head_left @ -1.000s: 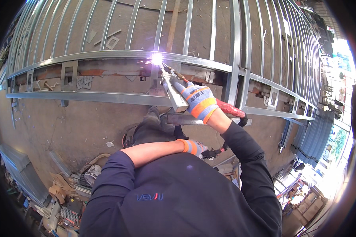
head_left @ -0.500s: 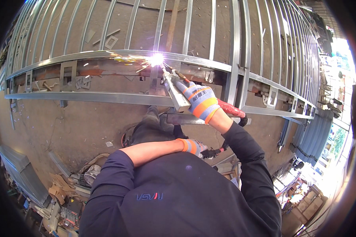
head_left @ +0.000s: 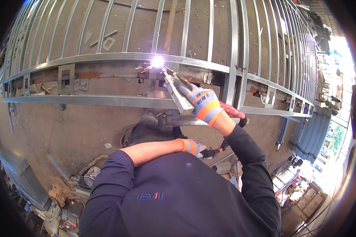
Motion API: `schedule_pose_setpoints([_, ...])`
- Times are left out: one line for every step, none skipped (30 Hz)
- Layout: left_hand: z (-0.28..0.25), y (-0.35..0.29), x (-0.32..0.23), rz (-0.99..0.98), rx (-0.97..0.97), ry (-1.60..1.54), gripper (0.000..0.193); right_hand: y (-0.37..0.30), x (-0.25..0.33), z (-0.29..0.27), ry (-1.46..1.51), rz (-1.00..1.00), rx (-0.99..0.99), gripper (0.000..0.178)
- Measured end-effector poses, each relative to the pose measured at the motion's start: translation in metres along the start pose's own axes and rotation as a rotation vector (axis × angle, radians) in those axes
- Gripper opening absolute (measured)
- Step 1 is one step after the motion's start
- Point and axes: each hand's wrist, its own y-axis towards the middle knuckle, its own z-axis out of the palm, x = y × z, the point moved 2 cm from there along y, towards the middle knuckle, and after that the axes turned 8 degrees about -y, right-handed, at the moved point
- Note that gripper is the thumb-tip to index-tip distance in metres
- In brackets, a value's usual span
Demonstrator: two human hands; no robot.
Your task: The person welds metal frame components using a handheld welding torch, moving along joints and seams to fuse metal pieces. The person repositions the torch and adjusts stance to reach different sections of the frame.
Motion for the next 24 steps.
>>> schedule_pose_setpoints([-0.001,0.001,0.001,-0.003,0.0,-0.002,0.061,-0.002,0.0,-0.004,0.007,-0.004,0.01,0.056])
schedule_pose_setpoints([-0.001,0.002,-0.001,0.011,-0.017,-0.005,0.055,-0.006,-0.002,-0.004,0.002,0.007,0.023,0.055])
schedule_pose_setpoints([-0.003,0.003,-0.003,0.03,-0.024,0.018,0.054,-0.01,-0.004,-0.003,-0.002,0.017,0.037,0.055])
schedule_pose_setpoints([-0.004,0.005,-0.005,0.049,-0.03,0.04,0.053,-0.015,-0.005,-0.003,-0.007,0.028,0.05,0.055])
schedule_pose_setpoints([-0.005,0.006,-0.006,0.059,-0.02,0.055,0.053,-0.019,-0.006,-0.003,-0.027,0.043,0.073,0.055])
schedule_pose_setpoints([-0.005,0.008,-0.008,0.069,-0.01,0.069,0.054,-0.022,-0.007,-0.003,-0.03,0.051,0.042,0.055])
schedule_pose_setpoints([-0.006,0.01,-0.009,0.079,-0.001,0.083,0.054,-0.026,-0.008,-0.002,-0.034,0.058,0.011,0.055])
schedule_pose_setpoints([-0.006,0.012,-0.013,0.084,0.019,0.09,0.054,-0.029,-0.012,-0.001,-0.037,0.069,-0.02,0.055])
schedule_pose_setpoints([-0.007,0.014,-0.017,0.089,0.037,0.097,0.054,-0.032,-0.016,0.004,-0.047,0.08,-0.021,0.058])
schedule_pose_setpoints([-0.007,0.016,-0.02,0.093,0.054,0.103,0.054,-0.034,-0.019,0.007,-0.051,0.085,0.0,0.058])
schedule_pose_setpoints([-0.005,0.021,-0.019,0.104,0.038,0.102,0.054,-0.035,-0.022,0.009,-0.053,0.088,0.019,0.059])
schedule_pose_setpoints([-0.003,0.025,-0.017,0.115,0.021,0.1,0.054,-0.037,-0.024,0.011,-0.055,0.09,0.038,0.06])
schedule_pose_setpoints([-0.001,0.03,-0.016,0.124,0.003,0.099,0.054,-0.037,-0.024,0.013,-0.082,0.091,0.049,0.062])
schedule_pose_setpoints([-0.001,0.033,-0.014,0.114,-0.008,0.093,0.053,-0.037,-0.025,0.013,-0.073,0.077,0.048,0.062])
schedule_pose_setpoints([-0.001,0.036,-0.013,0.103,-0.019,0.088,0.053,-0.037,-0.026,0.013,-0.065,0.063,0.046,0.062])
schedule_pose_setpoints([-0.002,0.039,-0.012,0.091,-0.031,0.082,0.052,-0.037,-0.027,0.013,-0.057,0.048,0.044,0.062])
schedule_pose_setpoints([-0.004,0.04,-0.014,0.072,-0.026,0.08,0.052,-0.037,-0.029,0.012,-0.08,0.02,0.014,0.058])
schedule_pose_setpoints([-0.007,0.04,-0.016,0.053,-0.021,0.079,0.051,-0.037,-0.029,0.013,-0.083,0.014,0.005,0.056])
schedule_pose_setpoints([-0.01,0.041,-0.018,0.034,-0.016,0.077,0.051,-0.036,-0.03,0.015,-0.087,0.008,-0.003,0.054])
schedule_pose_setpoints([-0.011,0.042,-0.018,0.029,-0.02,0.065,0.05,-0.033,-0.029,0.015,-0.089,-0.002,-0.011,0.053])
schedule_pose_setpoints([-0.011,0.042,-0.017,0.023,-0.025,0.053,0.05,-0.03,-0.028,0.011,-0.104,-0.006,0.033,0.05])
schedule_pose_setpoints([-0.012,0.043,-0.016,0.018,-0.029,0.041,0.05,-0.029,-0.028,0.008,-0.089,-0.006,0.043,0.05])
schedule_pose_setpoints([-0.015,0.041,-0.019,0.011,-0.024,0.039,0.05,-0.028,-0.029,0.006,-0.076,-0.004,0.056,0.051])
schedule_pose_setpoints([-0.018,0.04,-0.022,0.004,-0.018,0.037,0.05,-0.028,-0.029,0.007,-0.062,-0.001,0.069,0.051])
